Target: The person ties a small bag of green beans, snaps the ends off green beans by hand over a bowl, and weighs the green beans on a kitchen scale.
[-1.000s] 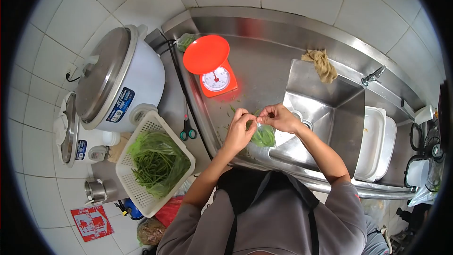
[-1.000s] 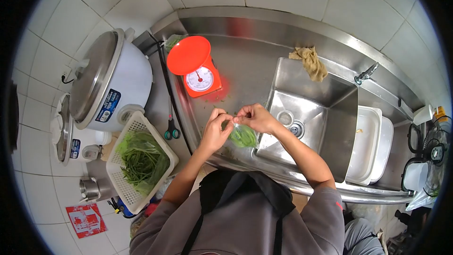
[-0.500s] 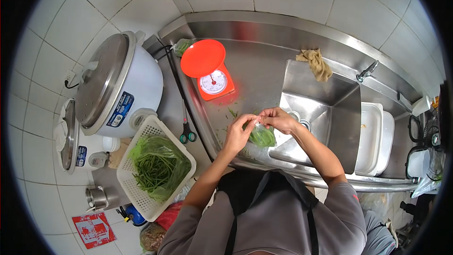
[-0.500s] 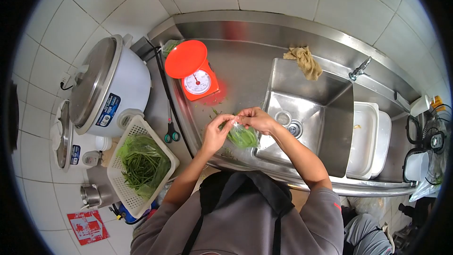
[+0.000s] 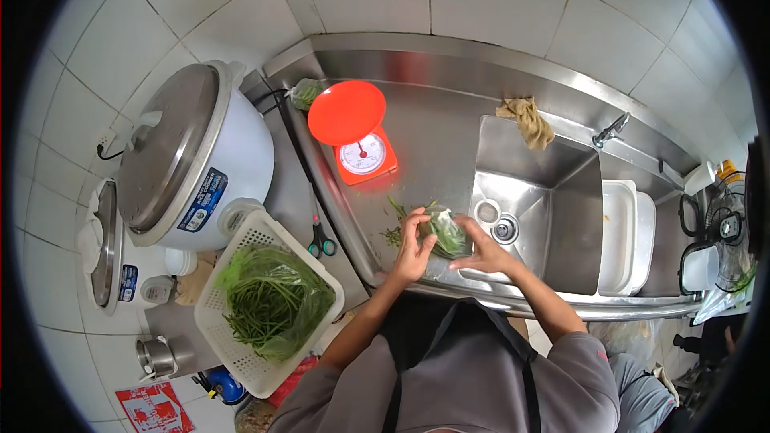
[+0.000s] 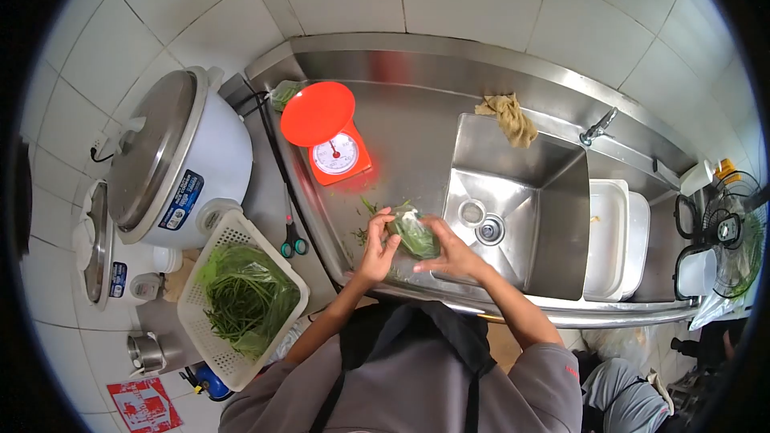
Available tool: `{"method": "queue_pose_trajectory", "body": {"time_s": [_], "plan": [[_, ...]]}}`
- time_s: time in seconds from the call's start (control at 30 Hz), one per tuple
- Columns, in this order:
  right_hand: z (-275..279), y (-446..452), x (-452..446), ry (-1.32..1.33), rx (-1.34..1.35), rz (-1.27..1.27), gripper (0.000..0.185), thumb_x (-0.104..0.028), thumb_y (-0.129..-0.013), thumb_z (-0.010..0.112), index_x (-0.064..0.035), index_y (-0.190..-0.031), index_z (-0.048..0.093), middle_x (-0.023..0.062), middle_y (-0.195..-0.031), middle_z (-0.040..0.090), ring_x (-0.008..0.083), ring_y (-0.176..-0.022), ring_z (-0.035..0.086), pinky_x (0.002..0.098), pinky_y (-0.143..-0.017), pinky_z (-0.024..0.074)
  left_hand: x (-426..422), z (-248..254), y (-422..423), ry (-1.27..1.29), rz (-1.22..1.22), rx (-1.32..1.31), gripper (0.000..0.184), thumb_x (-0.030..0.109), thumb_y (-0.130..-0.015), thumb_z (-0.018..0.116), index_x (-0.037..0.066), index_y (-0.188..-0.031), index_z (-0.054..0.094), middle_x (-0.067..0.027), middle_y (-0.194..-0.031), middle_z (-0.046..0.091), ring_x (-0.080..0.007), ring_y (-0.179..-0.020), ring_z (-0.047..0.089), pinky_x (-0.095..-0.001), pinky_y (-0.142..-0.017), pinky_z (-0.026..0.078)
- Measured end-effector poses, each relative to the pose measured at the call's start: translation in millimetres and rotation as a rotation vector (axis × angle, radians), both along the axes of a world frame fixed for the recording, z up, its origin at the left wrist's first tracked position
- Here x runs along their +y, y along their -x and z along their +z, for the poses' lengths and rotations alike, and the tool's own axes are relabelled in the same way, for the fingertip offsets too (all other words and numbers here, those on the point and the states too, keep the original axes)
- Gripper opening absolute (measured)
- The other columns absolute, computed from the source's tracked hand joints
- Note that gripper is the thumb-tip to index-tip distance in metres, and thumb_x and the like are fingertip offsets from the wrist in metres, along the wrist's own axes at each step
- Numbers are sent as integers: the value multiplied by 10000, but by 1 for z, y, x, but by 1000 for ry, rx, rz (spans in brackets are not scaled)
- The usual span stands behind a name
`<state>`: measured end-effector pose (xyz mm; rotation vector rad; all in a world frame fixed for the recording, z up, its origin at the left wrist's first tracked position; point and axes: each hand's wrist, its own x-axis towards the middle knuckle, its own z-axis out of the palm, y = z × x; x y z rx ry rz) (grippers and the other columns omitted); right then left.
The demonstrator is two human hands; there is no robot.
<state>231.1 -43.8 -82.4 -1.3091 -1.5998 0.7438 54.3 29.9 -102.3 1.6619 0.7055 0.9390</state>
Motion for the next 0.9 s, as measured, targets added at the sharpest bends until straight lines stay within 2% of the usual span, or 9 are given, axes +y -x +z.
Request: {"method": "queue_pose_trajectory", "body": {"time_s": [0.13, 0.33, 0.37, 0.47, 0.5, 0.53, 0.6, 0.7, 0.9], "plan": [[9, 2, 3, 339, -46, -274, 533, -240, -646, 761, -51, -1072, 503, 130, -1019, 539, 239, -927, 543, 337, -790, 435, -17, 5, 6, 191, 56, -247, 368, 138, -914, 450, 27, -1239, 315, -143, -1311, 299, -273, -1252, 279, -409, -978, 306], [84, -40, 120, 193, -661, -509, 481, -325, -662, 686, -177, -1078, 496, 121, -991, 534, 340, -870, 572, 425, -685, 470, -29, 14, 37, 239, -74, -256, 349, 89, -919, 405, -33, -1227, 294, -182, -1227, 380, -248, -1212, 358, -368, -1026, 254], [91, -43, 152, 2, -673, -526, 463, -315, -669, 682, -183, -1074, 500, 113, -981, 522, 339, -858, 576, 433, -679, 470, -30, 13, 40, 235, -95, -260, 345, 84, -918, 402, -33, -1225, 296, -180, -1223, 381, -248, -1211, 358, -364, -1028, 251], [124, -39, 243, -231, -443, -454, 642, -317, -702, 679, -218, -1273, 403, 196, -1321, 353, 362, -1151, 433, 425, -904, 418, -29, 14, 42, 222, -118, -248, 328, 66, -914, 394, -36, -1215, 310, -172, -1206, 386, -242, -1177, 389, -360, -1026, 259], [131, -38, 270, -476, -451, -429, 660, -319, -707, 680, -187, -1287, 392, 189, -1344, 322, 359, -1213, 358, 424, -961, 367, -28, 8, 41, 198, -110, -248, 327, 68, -913, 397, -35, -1213, 314, -169, -1201, 391, -241, -1165, 399, -360, -1022, 265], [150, -22, 277, -467, -453, -520, 635, -274, -732, 657, -157, -1291, 380, 194, -1342, 323, 357, -1233, 326, 417, -981, 348, -26, 2, 38, 176, -110, -251, 326, 69, -912, 400, -34, -1211, 319, -167, -1196, 395, -239, -1153, 409, -361, -1018, 271], [177, 5, 256, -398, -207, -508, 440, -230, -765, 617, -82, -1164, 506, 204, -1304, 383, 354, -1199, 380, 413, -976, 347, -24, -12, 34, 193, -92, -271, 316, 104, -922, 387, -22, -1206, 331, -160, -1173, 420, -233, -1122, 427, -360, -965, 332], [161, -8, 200, -587, -400, -478, 228, -100, -740, 614, -52, -961, 582, 200, -1260, 423, 370, -1148, 425, 396, -927, 398, -28, 2, 25, 330, -49, -174, 305, 146, -934, 370, -6, -1197, 344, -157, -1147, 472, -229, -1076, 461, -345, -865, 393], [53, -153, -4, -219, -443, -1047, 235, -66, -712, 599, -78, -942, 643, 159, -1149, 521, 329, -1089, 477, 392, -905, 405, -30, -8, 13, 209, -33, 15, 302, 163, -934, 394, 0, -1186, 355, -150, -1123, 508, -208, -996, 505, -310, -808, 415]]}}
